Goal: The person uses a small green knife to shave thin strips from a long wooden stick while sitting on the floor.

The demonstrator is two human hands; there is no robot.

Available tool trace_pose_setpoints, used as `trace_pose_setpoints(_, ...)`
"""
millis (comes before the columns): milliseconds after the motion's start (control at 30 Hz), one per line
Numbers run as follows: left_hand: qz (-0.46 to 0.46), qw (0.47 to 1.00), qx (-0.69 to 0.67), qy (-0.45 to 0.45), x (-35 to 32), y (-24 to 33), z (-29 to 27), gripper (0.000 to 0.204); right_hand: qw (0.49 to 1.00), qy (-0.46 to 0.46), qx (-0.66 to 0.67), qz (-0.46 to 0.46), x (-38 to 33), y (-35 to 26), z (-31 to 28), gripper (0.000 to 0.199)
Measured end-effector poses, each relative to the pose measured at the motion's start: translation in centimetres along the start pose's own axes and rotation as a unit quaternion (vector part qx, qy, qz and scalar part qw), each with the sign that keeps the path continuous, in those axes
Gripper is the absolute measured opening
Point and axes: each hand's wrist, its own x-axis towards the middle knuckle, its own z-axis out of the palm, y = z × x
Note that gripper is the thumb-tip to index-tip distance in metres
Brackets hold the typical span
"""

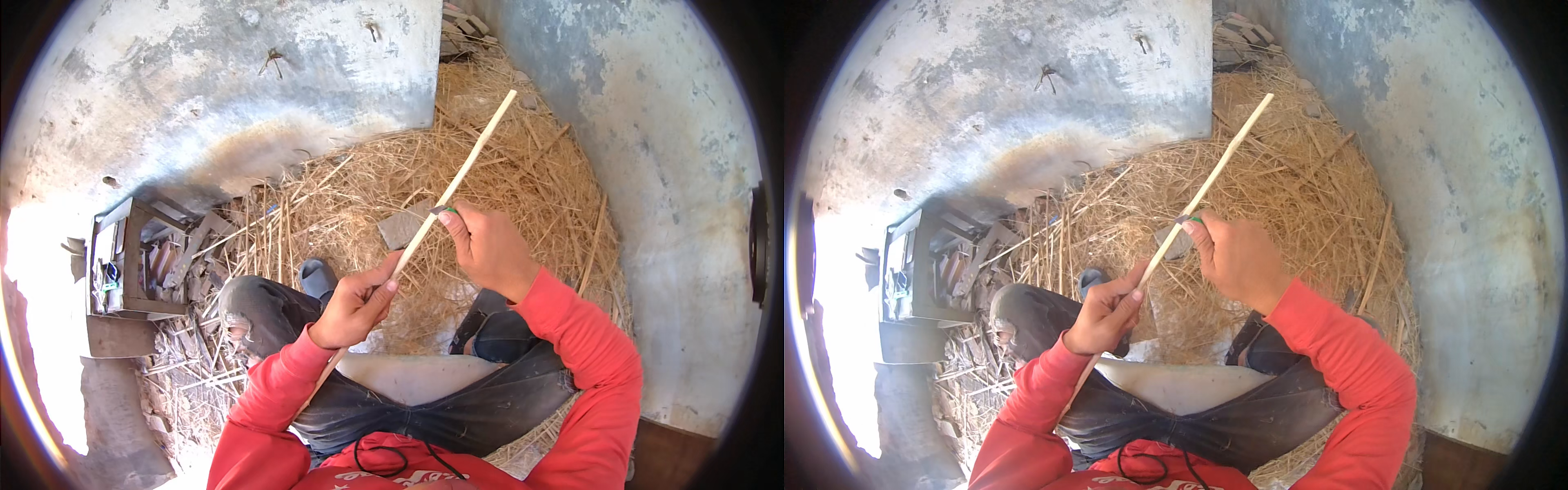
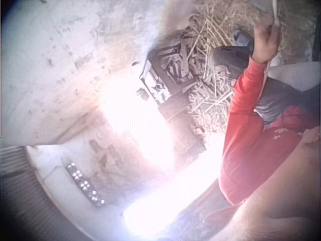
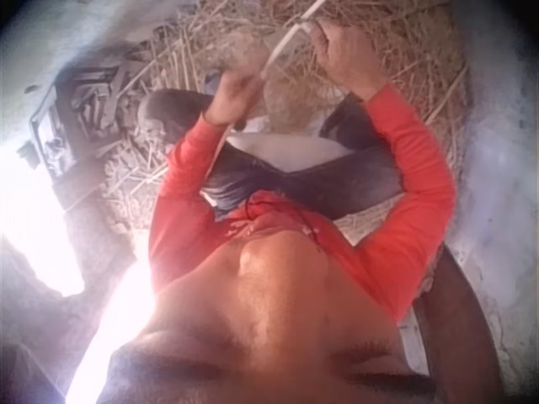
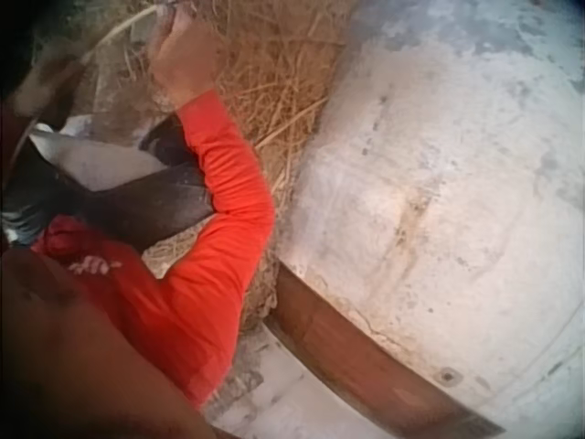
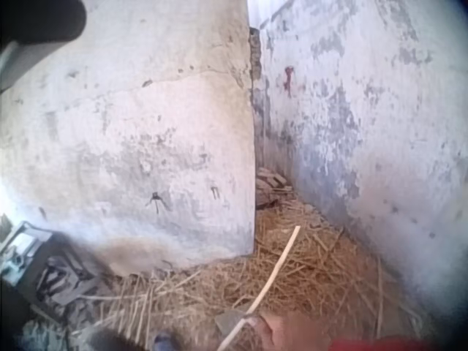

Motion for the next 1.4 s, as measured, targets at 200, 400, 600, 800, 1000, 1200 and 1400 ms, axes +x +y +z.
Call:
trace_pose_setpoints(200, 0.015, 1.0, -0.005, 0.005, 0.5, 0.3, 0.2, 0.051, 0.996, -0.036, 0.065, 0.053, 1.2, 0.0, -1.4, 0.047)
trace_pose_setpoints(400, 0.001, 0.999, -0.033, 0.015, 0.3, 1.0, 0.1, 0.051, 0.998, -0.003, 0.067, -0.005, 0.5, -1.1, 0.5, 0.05)
trace_pose_setpoints(600, -0.005, 0.995, -0.099, -0.016, 1.1, 0.5, 0.0, 0.052, 0.998, -0.027, 0.062, 0.0, -0.9, -2.0, 1.2, 0.046)
trace_pose_setpoints(800, 0.016, 0.993, -0.114, -0.014, 0.6, 1.2, -0.4, 0.052, 0.983, -0.054, 0.175, 0.01, 0.3, -1.0, 0.4, 0.046)
trace_pose_setpoints(1000, -0.001, 0.994, -0.106, -0.027, 1.0, 1.5, -0.1, 0.053, 0.996, -0.063, 0.063, -0.004, -0.9, -1.9, 1.5, 0.049)
trace_pose_setpoints(1200, 0.02, 0.996, -0.09, 0.007, 1.1, -0.2, -0.2, 0.055, 0.995, -0.019, 0.1, 0.023, 0.6, -0.3, 0.5, 0.047)
trace_pose_setpoints(1400, 0.005, 0.996, -0.084, 0.016, 1.5, -0.1, 0.2, 0.054, 0.996, -0.048, 0.076, -0.002, -1.9, -2.4, 2.8, 0.047)
